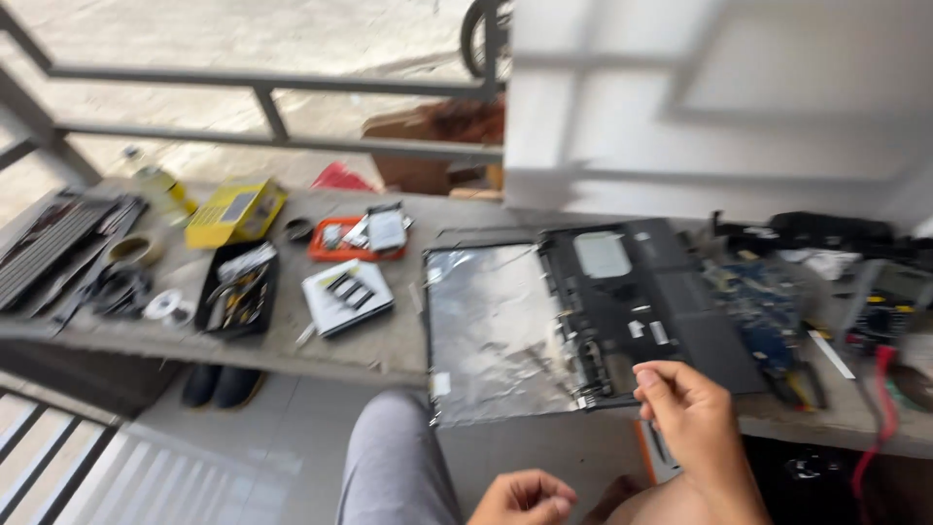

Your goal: Disconnecting the LCD screen ribbon cable and removing the screen from a laptop chassis.

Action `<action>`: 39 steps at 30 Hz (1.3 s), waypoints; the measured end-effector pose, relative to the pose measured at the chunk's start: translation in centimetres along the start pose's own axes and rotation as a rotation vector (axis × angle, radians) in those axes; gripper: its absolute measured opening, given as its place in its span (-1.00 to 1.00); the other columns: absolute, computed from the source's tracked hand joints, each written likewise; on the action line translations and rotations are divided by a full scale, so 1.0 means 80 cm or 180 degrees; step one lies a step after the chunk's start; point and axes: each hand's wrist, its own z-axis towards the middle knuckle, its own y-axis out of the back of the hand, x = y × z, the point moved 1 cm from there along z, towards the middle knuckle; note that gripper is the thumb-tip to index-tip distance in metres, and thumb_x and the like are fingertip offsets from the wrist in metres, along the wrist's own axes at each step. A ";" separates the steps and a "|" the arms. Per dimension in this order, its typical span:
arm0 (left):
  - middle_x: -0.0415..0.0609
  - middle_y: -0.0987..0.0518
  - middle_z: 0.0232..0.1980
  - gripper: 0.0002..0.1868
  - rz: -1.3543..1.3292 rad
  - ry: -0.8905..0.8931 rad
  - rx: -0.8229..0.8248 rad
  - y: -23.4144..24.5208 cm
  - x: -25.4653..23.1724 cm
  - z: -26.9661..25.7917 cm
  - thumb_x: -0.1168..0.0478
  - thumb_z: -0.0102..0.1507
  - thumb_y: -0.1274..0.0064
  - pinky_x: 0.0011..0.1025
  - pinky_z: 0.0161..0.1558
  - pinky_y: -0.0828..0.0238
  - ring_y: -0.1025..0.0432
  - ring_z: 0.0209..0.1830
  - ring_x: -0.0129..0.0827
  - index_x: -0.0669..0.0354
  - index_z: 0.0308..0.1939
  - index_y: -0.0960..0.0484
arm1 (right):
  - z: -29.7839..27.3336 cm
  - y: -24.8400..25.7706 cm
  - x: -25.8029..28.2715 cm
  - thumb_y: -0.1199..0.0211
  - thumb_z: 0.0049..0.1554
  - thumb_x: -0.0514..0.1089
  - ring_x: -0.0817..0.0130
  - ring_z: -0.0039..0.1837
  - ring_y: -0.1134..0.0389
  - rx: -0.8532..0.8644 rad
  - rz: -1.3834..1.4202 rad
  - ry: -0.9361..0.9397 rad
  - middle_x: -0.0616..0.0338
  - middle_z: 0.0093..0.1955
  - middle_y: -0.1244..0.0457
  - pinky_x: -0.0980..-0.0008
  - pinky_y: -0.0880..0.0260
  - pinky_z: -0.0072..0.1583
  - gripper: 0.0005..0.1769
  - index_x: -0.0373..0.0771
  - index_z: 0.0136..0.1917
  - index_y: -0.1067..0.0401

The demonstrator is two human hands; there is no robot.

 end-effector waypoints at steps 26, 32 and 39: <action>-0.40 -0.76 -0.16 -0.79 0.1797 -0.0025 0.0172 0.074 -0.036 0.021 -0.01 0.43 -0.23 -0.54 0.00 -0.48 -0.50 -0.18 -0.67 -0.08 -0.01 -0.86 | -0.041 -0.021 0.012 -0.27 0.49 -0.23 0.14 0.02 -0.63 -0.0103 -0.0113 0.0215 -0.12 0.05 -0.56 0.31 -0.65 0.25 -0.76 -0.43 0.24 -0.68; -0.40 -0.76 -0.18 -0.84 0.1685 0.0051 0.0187 0.071 -0.042 0.014 0.04 0.42 -0.28 -0.57 -0.03 -0.47 -0.49 -0.20 -0.69 -0.08 -0.03 -0.87 | -0.074 -0.021 -0.042 -0.26 0.55 -0.27 0.22 -0.12 -0.46 -0.0651 0.0114 -0.0091 -0.11 -0.04 -0.48 0.31 -0.57 0.06 -0.80 -0.45 0.30 -0.61; -0.40 -0.76 -0.21 -0.82 0.1854 -0.0057 0.0211 0.071 -0.030 0.016 0.03 0.42 -0.30 -0.56 -0.10 -0.46 -0.47 -0.26 -0.69 -0.07 0.01 -0.88 | -0.099 -0.069 0.002 -0.55 0.31 -0.21 0.27 0.10 -0.52 -0.0638 -0.2028 0.1954 0.11 0.21 -0.45 0.25 -0.57 0.20 -0.72 -0.17 0.29 -0.74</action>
